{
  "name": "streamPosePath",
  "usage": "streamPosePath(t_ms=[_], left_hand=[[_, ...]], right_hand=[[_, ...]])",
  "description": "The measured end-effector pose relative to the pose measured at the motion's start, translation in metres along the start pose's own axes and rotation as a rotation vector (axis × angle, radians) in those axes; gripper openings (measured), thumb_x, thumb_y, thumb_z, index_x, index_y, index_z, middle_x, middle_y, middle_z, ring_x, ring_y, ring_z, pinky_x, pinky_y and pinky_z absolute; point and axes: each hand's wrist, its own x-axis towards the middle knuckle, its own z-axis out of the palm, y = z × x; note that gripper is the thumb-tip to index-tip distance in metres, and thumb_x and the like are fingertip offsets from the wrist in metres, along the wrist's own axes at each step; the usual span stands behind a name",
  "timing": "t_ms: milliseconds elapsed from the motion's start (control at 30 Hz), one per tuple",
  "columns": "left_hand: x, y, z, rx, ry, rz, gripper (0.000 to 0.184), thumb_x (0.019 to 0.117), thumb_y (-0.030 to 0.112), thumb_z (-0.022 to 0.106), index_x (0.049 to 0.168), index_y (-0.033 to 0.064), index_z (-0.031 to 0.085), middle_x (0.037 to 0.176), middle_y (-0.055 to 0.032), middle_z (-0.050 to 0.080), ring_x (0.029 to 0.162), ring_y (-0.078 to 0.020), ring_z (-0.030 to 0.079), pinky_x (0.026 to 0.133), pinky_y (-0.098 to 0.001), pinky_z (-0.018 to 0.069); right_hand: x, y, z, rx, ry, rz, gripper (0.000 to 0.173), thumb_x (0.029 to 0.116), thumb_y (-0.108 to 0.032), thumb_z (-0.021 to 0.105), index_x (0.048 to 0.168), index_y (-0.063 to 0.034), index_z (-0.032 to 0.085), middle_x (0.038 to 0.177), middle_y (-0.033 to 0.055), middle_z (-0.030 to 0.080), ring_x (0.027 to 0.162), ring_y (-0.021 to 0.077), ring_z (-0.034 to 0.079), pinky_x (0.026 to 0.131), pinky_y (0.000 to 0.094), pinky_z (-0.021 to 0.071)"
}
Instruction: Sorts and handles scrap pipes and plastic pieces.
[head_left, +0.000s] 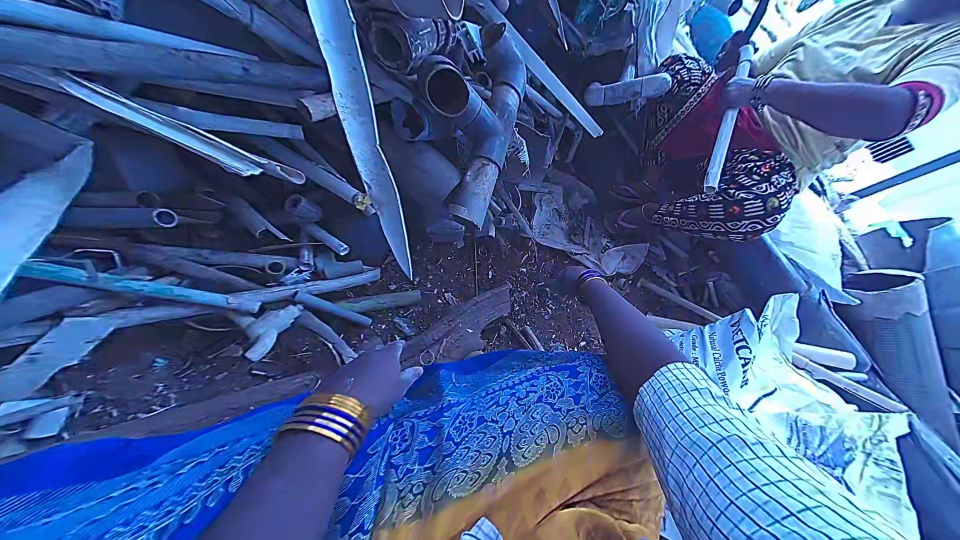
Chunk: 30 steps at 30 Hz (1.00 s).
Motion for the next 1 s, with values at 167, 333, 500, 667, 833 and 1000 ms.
streamPosePath(t_ms=[167,333,500,667,833,1000], left_hand=[[0.002,0.003,0.002,-0.015,-0.002,0.019,0.067,0.1073,0.042,0.053,0.158,0.002,0.035,0.153,-0.0271,0.046,0.143,-0.0421,0.045,0.116,-0.0605,0.0359],[-0.006,0.008,-0.006,-0.02,-0.03,0.014,0.064,0.1087,0.04,0.05,0.157,0.0001,0.035,0.152,-0.0257,0.048,0.143,-0.0391,0.047,0.117,-0.0562,0.0364],[0.002,0.007,-0.003,-0.013,0.0,0.04,0.065,0.108,0.039,0.052,0.156,-0.0014,0.037,0.152,-0.0275,0.047,0.143,-0.0407,0.046,0.117,-0.0567,0.0354],[-0.002,0.001,-0.002,-0.005,0.028,0.007,0.064,0.1076,0.038,0.054,0.156,-0.0004,0.037,0.149,-0.0285,0.05,0.141,-0.0419,0.048,0.117,-0.0579,0.0352],[-0.005,-0.031,0.015,0.028,0.08,-0.015,0.062,0.1073,0.036,0.056,0.155,-0.0013,0.04,0.146,-0.0311,0.052,0.139,-0.0452,0.049,0.117,-0.0594,0.0344],[-0.013,-0.076,0.049,0.093,0.116,-0.054,0.059,0.1058,0.033,0.06,0.15,-0.003,0.046,0.144,-0.0311,0.054,0.138,-0.0456,0.05,0.117,-0.0593,0.0351]], right_hand=[[0.023,0.013,0.03,0.125,0.076,0.115,0.047,0.1051,-0.018,0.055,0.146,0.0042,0.05,0.15,0.0273,0.05,0.141,0.0443,0.046,0.113,0.065,0.0372],[0.028,0.011,0.024,-0.09,-0.07,0.048,0.055,0.1003,-0.019,0.064,0.144,0.0099,0.048,0.151,0.0324,0.045,0.144,0.048,0.04,0.116,0.0653,0.0307],[-0.069,0.007,-0.039,-0.088,-0.165,0.266,0.044,0.1053,-0.032,0.056,0.131,0.0038,0.063,0.141,0.0296,0.056,0.135,0.0445,0.051,0.107,0.0641,0.039],[-0.032,0.095,-0.007,0.079,0.066,0.161,0.03,0.1018,-0.024,0.058,0.112,0.0006,0.073,0.117,0.028,0.068,0.115,0.0475,0.063,0.093,0.0734,0.0437],[-0.09,0.122,0.047,0.427,0.104,0.147,0.03,0.1052,-0.013,0.054,0.123,0.0084,0.065,0.125,0.0317,0.063,0.121,0.0461,0.06,0.102,0.0642,0.0421],[-0.152,0.132,0.139,0.582,0.03,0.372,0.038,0.1065,-0.021,0.051,0.113,0.0131,0.066,0.125,0.0327,0.064,0.122,0.0462,0.061,0.1,0.0666,0.0444]])
